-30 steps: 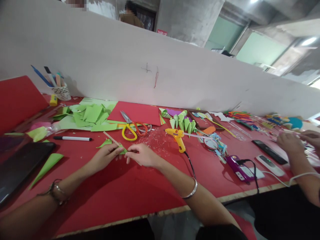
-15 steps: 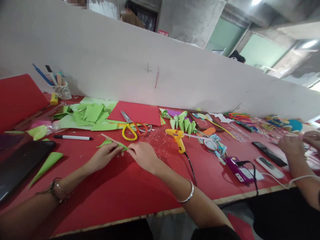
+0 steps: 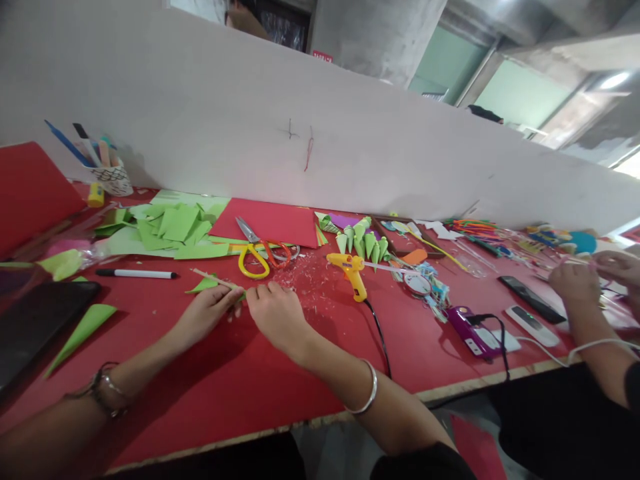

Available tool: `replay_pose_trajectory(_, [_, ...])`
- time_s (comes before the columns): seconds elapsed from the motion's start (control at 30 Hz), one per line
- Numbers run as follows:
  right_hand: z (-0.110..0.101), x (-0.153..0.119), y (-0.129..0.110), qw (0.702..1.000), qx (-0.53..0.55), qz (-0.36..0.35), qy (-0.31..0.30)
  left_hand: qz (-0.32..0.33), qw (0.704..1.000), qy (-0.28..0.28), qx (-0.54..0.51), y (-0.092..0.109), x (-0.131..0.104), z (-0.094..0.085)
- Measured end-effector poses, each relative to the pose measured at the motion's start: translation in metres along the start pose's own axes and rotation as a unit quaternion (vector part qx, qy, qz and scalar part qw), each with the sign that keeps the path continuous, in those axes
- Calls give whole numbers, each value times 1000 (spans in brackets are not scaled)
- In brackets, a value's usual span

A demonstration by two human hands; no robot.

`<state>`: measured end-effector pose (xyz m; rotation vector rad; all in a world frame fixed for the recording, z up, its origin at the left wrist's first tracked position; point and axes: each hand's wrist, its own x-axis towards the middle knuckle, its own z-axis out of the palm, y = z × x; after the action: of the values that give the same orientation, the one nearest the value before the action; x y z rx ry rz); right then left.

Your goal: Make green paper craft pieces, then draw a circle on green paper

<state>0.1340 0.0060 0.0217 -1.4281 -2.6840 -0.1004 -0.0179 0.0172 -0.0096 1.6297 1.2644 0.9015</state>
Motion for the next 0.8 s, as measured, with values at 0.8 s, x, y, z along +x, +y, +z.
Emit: replay_pose_trajectory(0.8, [6, 1, 13, 999, -4, -37, -23, -37, 997, -62, -34, 6, 0, -1])
